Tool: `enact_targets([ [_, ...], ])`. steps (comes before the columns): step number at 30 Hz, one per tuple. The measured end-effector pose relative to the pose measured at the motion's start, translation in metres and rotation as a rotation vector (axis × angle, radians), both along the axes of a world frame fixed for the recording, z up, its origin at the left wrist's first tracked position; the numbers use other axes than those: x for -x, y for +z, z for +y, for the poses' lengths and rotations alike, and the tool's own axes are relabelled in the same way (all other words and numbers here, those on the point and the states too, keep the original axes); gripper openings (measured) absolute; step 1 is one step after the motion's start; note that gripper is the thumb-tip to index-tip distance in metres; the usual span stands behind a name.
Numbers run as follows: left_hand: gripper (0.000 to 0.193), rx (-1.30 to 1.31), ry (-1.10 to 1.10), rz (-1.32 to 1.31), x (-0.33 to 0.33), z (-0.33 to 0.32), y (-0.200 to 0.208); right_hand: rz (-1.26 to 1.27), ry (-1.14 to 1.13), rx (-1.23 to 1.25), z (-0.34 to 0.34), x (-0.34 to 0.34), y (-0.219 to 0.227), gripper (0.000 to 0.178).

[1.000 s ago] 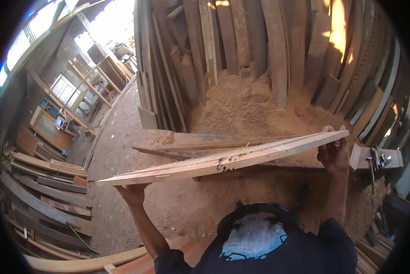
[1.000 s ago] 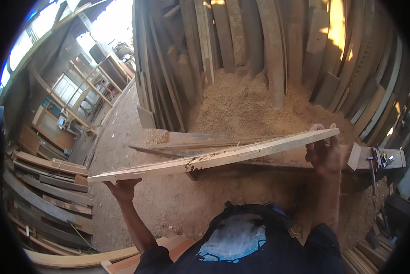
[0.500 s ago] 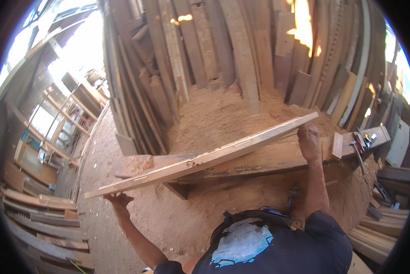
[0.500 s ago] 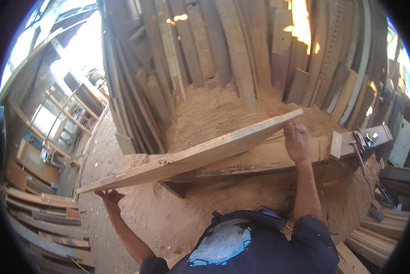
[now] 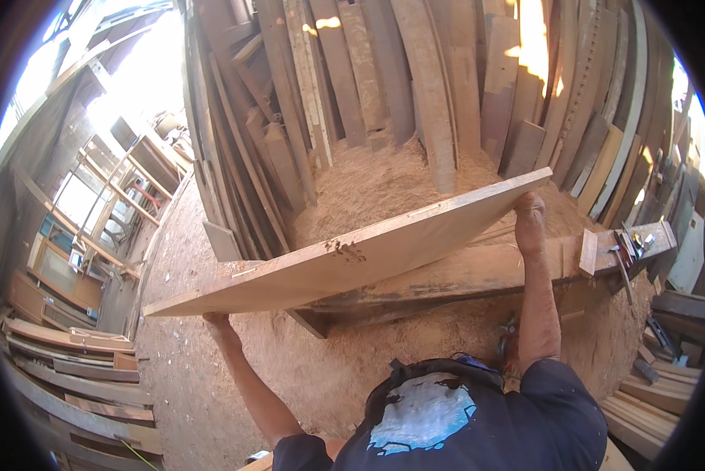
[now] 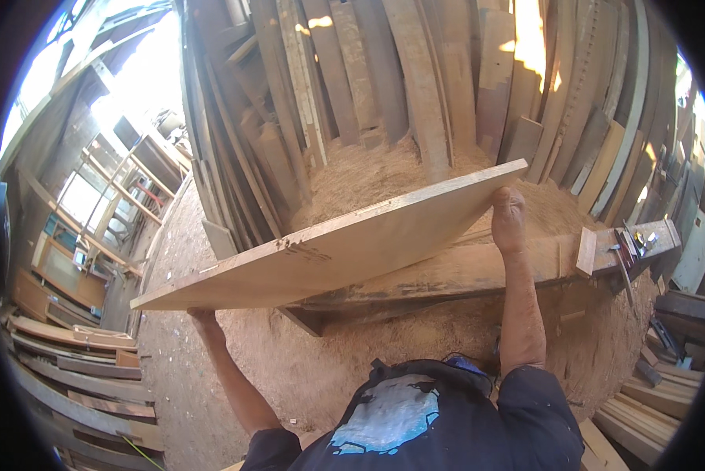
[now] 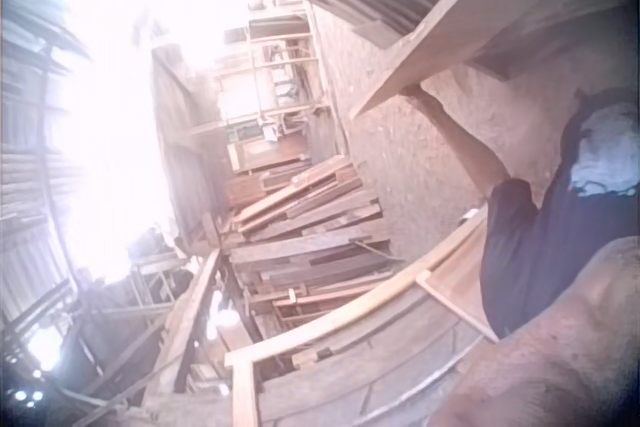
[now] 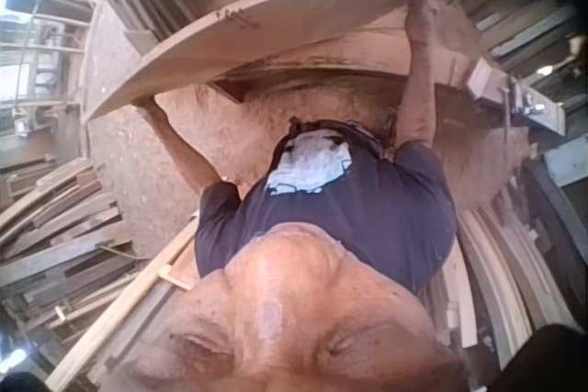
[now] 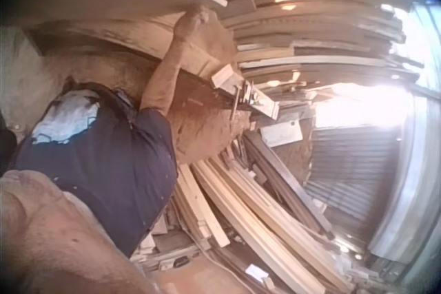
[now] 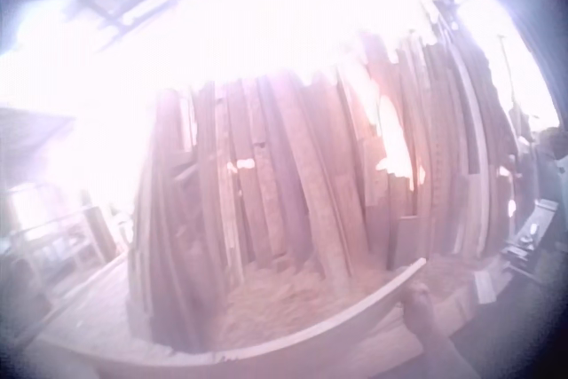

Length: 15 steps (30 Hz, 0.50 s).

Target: The person sands the surface of a square wooden board using a power sander, turning the board to work on different areas and checking the finish by hand.

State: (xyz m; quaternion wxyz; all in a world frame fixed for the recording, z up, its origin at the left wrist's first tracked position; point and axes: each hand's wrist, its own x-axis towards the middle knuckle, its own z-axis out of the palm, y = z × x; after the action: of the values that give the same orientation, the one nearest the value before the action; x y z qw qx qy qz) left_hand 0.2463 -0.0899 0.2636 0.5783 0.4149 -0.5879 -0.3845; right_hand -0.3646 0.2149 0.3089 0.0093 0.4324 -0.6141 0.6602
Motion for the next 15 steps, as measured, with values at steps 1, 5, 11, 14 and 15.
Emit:
enact_targets([
  [1,0.102,-0.001,0.016,0.004,-0.001,-0.008,-0.013,0.004,0.016,-0.001,-0.006,0.008,-0.016,0.057],
  [5,0.087,-0.003,-0.073,0.272,-0.008,-0.04,-0.056,-0.144,-0.139,0.108,-0.021,0.011,-0.05,0.054],
  [11,0.091,0.032,-0.095,0.279,-0.001,-0.04,-0.077,0.015,-0.38,-0.059,-0.009,0.039,-0.091,0.07],
  [14,0.094,0.056,-0.012,0.436,0.008,-0.029,-0.077,-0.405,-0.163,0.301,-0.016,0.015,-0.079,0.071],
  [15,0.095,0.05,0.007,0.442,-0.003,-0.034,-0.085,-0.39,-0.216,0.262,-0.016,0.012,-0.078,0.072],
])
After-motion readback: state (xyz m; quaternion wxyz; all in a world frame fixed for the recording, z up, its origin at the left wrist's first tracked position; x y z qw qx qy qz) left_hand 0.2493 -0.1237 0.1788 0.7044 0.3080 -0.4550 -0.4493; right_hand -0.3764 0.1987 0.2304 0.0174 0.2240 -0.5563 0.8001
